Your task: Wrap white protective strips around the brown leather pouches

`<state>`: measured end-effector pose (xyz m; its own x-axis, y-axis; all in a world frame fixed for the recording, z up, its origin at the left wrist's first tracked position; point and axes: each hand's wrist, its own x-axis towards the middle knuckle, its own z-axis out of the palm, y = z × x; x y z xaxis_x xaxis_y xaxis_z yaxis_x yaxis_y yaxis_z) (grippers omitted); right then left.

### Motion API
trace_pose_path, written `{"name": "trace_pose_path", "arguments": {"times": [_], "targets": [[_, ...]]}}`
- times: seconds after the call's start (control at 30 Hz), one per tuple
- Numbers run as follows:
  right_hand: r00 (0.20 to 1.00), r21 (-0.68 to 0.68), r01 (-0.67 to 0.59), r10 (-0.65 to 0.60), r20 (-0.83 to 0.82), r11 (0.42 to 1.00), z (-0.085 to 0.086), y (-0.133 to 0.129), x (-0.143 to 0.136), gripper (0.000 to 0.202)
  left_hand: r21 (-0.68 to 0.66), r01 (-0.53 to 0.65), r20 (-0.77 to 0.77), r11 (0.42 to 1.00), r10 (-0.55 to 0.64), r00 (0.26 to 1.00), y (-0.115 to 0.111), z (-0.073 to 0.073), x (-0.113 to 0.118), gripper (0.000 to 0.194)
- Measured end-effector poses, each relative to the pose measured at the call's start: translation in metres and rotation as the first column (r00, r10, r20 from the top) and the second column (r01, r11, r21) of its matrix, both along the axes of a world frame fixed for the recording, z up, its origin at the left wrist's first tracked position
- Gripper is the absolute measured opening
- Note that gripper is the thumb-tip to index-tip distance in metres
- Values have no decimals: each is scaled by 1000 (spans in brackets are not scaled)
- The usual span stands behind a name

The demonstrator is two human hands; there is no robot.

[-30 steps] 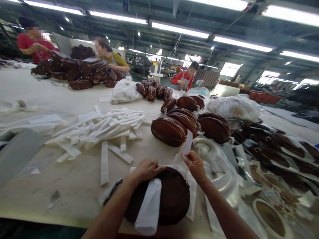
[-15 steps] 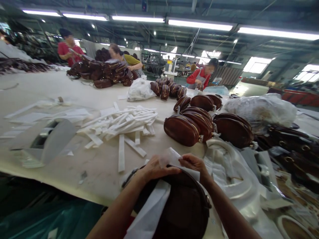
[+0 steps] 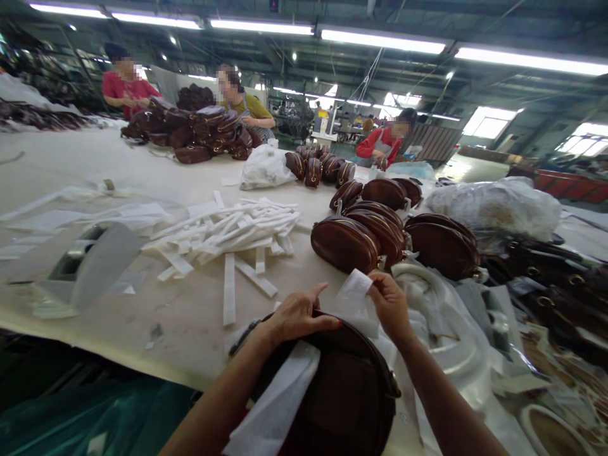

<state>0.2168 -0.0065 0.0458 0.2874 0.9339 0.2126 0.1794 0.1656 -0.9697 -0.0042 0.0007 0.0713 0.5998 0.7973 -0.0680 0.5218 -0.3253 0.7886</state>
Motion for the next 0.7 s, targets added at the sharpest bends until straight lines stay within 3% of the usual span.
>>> {"name": "trace_pose_path", "arguments": {"times": [0.17, 0.27, 0.37, 0.5, 0.6, 0.7], "targets": [[979, -140, -133, 108, -173, 981, -21, -11, -34, 25, 11, 7, 6, 1000, -7, 1000, -2, 1, 0, 89], [957, -159, -133, 85, -277, 978, -24, -11, -37, 21, 11, 9, -2, 1000, -9, 1000, -2, 1, -1, 92], [943, -158, -139, 82, -322, 978, -23, -7, -32, 18, 9, 6, -20, 1000, -6, 1000, -1, 2, -1, 76], [929, -148, -204, 144, -340, 968, -27, -7, -33, 30, 41, -23, -72, 999, 26, 997, -1, 1, 4, 52], [920, -94, -295, 256, -296, 951, -30, -11, -33, 38, 52, -52, -101, 997, 57, 993, -1, -3, 8, 49], [926, -75, -362, 350, -142, 929, -27, -13, -26, 35, 53, -80, -98, 995, 85, 992, 2, -8, 11, 50]]}}
